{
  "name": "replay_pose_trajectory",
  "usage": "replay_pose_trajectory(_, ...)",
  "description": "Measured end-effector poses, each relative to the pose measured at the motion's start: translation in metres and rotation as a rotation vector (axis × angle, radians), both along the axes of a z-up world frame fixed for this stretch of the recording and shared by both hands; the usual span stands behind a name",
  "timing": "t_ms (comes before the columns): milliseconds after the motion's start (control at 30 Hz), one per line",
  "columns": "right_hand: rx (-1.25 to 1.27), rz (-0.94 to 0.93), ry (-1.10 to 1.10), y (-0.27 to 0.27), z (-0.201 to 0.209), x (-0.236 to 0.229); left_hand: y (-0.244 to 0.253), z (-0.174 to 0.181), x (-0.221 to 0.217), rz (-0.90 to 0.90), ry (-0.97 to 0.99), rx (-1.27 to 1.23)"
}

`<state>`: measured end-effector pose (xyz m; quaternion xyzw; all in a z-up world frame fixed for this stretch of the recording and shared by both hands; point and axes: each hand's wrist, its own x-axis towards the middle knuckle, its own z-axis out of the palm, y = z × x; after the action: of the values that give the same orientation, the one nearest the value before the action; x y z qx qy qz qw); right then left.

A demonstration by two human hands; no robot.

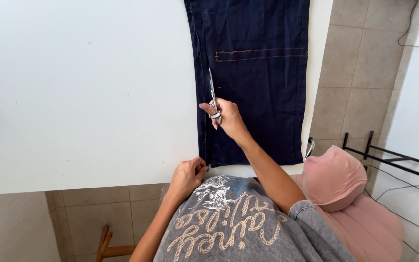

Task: The person folds and aligns the edges of a dark blue garment on a white table, then uses scissors to cut along the pinned side seam. The person removes excess fabric strips as they cut.

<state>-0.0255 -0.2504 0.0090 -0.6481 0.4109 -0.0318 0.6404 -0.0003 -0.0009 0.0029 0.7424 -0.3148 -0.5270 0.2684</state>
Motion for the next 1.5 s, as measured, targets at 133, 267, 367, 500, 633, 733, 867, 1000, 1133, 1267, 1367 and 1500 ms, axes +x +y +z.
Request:
replay_pose_trajectory(133,0.022,-0.002,0.004,-0.005,0.006,0.006,0.002,0.000,-0.002,-0.032,-0.026,0.009)
replay_pose_trajectory(267,0.001,-0.014,0.001,-0.005,0.014,0.011,0.000,0.003,-0.001,-0.059,-0.057,0.019)
replay_pose_trajectory(367,0.035,-0.032,-0.006,-0.005,0.012,0.013,0.002,0.002,-0.002,-0.071,-0.061,0.030)
replay_pose_trajectory(500,0.028,-0.014,-0.005,-0.020,0.013,0.022,0.002,-0.001,-0.003,-0.080,-0.065,0.033)
replay_pose_trajectory(633,0.015,0.003,-0.013,-0.026,0.009,0.028,0.001,-0.001,-0.001,-0.076,-0.044,0.035)
replay_pose_trajectory(733,-0.022,0.011,-0.008,-0.025,0.019,0.029,0.002,-0.003,-0.001,-0.081,-0.045,0.037)
replay_pose_trajectory(867,-0.049,0.014,-0.013,-0.028,0.027,0.033,0.000,-0.006,-0.001,-0.087,-0.028,0.048)
replay_pose_trajectory(1000,-0.014,-0.015,-0.048,-0.038,0.013,0.042,-0.003,0.005,0.004,-0.097,-0.019,0.057)
replay_pose_trajectory(1133,-0.025,-0.021,-0.035,-0.039,0.017,0.046,-0.003,0.004,0.007,-0.116,-0.014,0.067)
replay_pose_trajectory(1267,-0.031,-0.024,-0.027,-0.041,0.016,0.051,-0.004,0.003,0.010,-0.129,-0.017,0.057)
replay_pose_trajectory(1367,-0.005,-0.038,-0.040,-0.052,0.016,0.059,-0.006,0.006,0.013,-0.181,-0.024,0.074)
replay_pose_trajectory(1500,0.008,-0.035,-0.056,-0.057,0.033,0.068,-0.010,0.012,0.018,-0.178,-0.016,0.089)
